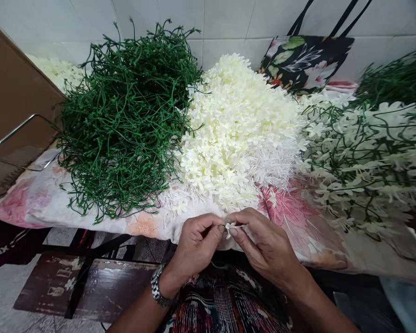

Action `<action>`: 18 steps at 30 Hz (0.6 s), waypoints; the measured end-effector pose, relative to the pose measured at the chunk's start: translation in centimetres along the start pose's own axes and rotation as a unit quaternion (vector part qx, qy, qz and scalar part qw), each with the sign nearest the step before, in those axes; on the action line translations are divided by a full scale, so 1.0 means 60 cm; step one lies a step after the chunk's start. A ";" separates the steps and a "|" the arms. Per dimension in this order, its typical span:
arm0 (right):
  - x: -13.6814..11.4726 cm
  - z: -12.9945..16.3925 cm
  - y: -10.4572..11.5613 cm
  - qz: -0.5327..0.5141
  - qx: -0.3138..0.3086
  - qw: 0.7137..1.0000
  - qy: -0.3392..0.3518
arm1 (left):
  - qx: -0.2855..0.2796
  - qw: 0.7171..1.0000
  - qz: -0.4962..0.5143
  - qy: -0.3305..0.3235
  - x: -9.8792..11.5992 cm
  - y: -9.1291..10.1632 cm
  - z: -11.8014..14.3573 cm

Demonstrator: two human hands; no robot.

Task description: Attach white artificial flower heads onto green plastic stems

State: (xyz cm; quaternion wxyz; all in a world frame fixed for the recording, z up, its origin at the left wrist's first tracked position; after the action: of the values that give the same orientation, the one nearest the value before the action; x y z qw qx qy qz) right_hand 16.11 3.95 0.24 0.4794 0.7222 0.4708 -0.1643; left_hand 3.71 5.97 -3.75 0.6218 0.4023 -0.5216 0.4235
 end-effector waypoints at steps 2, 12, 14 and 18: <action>-0.009 -0.003 0.012 0.037 0.023 0.999 0.026 | -0.006 0.998 0.053 0.046 -0.012 0.000 0.002; -0.021 -0.008 0.011 0.031 -0.010 0.998 0.056 | 0.003 1.000 -0.020 -0.014 0.011 0.001 0.001; -0.017 -0.008 0.008 0.019 -0.012 0.998 0.056 | 0.008 0.999 -0.039 -0.030 0.015 0.000 0.001; -0.010 -0.009 0.002 0.004 -0.006 0.998 0.055 | 0.028 0.997 -0.058 -0.053 0.018 0.000 0.001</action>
State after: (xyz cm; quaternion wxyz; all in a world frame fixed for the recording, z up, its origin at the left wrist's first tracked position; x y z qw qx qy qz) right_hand 15.77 4.07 0.98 0.4575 0.7290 0.4949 -0.1197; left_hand 3.76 6.01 -2.68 0.6055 0.4709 -0.5173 0.3796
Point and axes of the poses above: each hand's wrist, its own z-axis away from the middle knuckle, its own y-axis out of the back of the hand, x = y × z, the point moved 6 cm from there along -z, towards the middle knuckle, and after that the axes turned 3 degrees about -z, right-handed, at the moved point
